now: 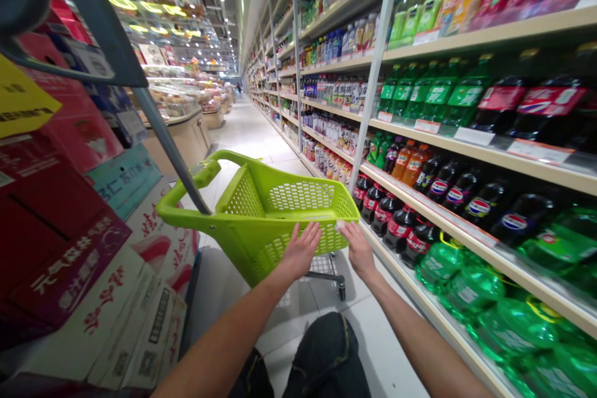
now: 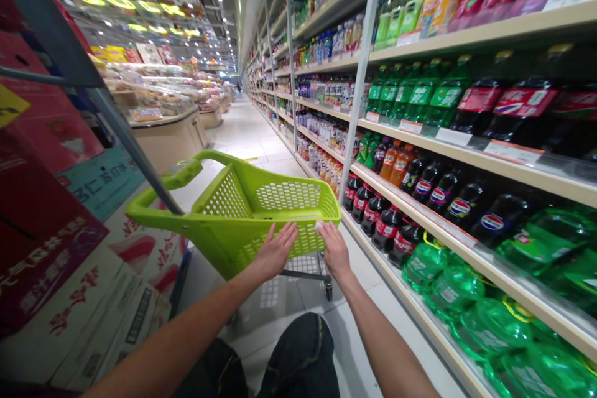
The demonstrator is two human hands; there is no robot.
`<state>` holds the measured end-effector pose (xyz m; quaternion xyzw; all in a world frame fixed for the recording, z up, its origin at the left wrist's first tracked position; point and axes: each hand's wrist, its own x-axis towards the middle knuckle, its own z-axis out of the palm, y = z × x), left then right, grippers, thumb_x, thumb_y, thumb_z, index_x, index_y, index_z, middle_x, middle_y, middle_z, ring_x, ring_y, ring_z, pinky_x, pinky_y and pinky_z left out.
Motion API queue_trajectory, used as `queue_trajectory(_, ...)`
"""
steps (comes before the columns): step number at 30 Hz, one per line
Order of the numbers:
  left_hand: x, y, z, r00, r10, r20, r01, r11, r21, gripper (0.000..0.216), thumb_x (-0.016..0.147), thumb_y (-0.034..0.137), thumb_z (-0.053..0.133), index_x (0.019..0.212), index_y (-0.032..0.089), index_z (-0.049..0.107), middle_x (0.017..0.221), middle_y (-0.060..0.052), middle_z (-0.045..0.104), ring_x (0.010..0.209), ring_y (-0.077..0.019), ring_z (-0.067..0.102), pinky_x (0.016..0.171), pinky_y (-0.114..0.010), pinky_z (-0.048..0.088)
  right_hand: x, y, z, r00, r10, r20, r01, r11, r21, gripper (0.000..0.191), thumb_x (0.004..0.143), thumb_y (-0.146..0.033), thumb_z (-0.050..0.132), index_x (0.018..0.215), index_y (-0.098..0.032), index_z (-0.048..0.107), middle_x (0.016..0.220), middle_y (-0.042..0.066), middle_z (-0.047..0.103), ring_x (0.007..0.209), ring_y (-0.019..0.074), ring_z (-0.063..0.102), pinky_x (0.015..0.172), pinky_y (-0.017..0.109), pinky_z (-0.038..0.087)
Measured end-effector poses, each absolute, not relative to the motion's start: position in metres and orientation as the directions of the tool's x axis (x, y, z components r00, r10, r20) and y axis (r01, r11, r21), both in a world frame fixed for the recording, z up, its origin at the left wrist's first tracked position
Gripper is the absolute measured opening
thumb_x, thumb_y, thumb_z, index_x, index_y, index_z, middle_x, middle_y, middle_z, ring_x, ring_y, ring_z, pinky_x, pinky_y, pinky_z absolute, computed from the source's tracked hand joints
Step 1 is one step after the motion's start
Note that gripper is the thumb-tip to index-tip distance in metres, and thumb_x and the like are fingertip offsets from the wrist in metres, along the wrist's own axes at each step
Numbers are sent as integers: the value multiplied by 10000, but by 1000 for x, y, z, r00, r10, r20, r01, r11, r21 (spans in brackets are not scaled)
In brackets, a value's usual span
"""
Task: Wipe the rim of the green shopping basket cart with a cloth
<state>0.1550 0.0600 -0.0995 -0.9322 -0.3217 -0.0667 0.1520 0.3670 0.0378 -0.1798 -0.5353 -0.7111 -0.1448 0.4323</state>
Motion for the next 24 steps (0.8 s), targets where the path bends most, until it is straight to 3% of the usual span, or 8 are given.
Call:
queue_trajectory(3,163,61,-99,792,566,228,608,-764,-217,555,775,159,341,1324,95,295,1435,-109,242,1332,-219,174,1059,-515,141,387,50,-166,100,593,799,898,292,-330,482,778,-38,320,1188,-176,533,1277,78,495,1276,183,319,1044,434,307)
queue_trajectory(5,169,58,-100,808,541,231,584,-786,-202,550,786,175,332,1328,91,284,1438,-111,231,1332,-223,171,1056,-522,140,391,52,-179,167,646,745,887,232,-400,490,762,-26,307,1157,-171,559,1252,89,517,1243,191,375,1020,439,338)
queue_trajectory(8,173,53,-103,828,516,220,556,-804,-212,560,786,179,336,1336,99,266,1442,-106,223,1336,-218,157,1059,-514,135,387,44,-210,114,780,616,861,232,-452,471,745,-21,321,1078,-188,610,1165,87,585,1142,196,491,955,427,411)
queue_trajectory(10,172,52,-104,829,522,200,557,-799,-225,578,774,176,353,1339,106,258,1444,-106,218,1337,-217,151,1061,-506,132,386,39,-214,79,800,595,854,253,-454,431,760,-46,341,1045,-198,627,1129,82,608,1102,199,524,934,424,429)
queue_trajectory(16,164,56,-98,785,582,213,617,-766,-179,572,763,161,353,1327,91,284,1437,-117,234,1332,-219,172,1059,-514,137,384,51,-157,249,562,789,855,255,-451,452,787,-69,322,1155,-183,557,1284,75,487,1235,179,385,1044,423,305)
queue_trajectory(18,160,56,-98,772,594,226,632,-754,-177,566,762,155,350,1322,95,297,1433,-112,247,1331,-216,178,1058,-514,145,370,50,-159,188,590,785,854,297,-428,472,775,-53,314,1159,-181,557,1261,73,510,1223,173,402,1031,408,332)
queue_trajectory(22,140,55,-105,749,625,219,662,-724,-195,575,744,140,369,1316,111,317,1424,-96,275,1323,-213,204,1060,-505,166,335,33,-197,-122,772,624,818,435,-378,449,744,-26,345,1025,-218,639,1089,55,633,1071,164,549,924,358,453)
queue_trajectory(24,125,56,-107,727,649,223,686,-698,-204,567,749,138,366,1313,110,323,1422,-94,280,1321,-214,213,1058,-509,172,323,29,-201,-150,771,619,799,463,-383,446,747,-26,356,1029,-231,635,1095,44,630,1080,162,543,925,360,454)
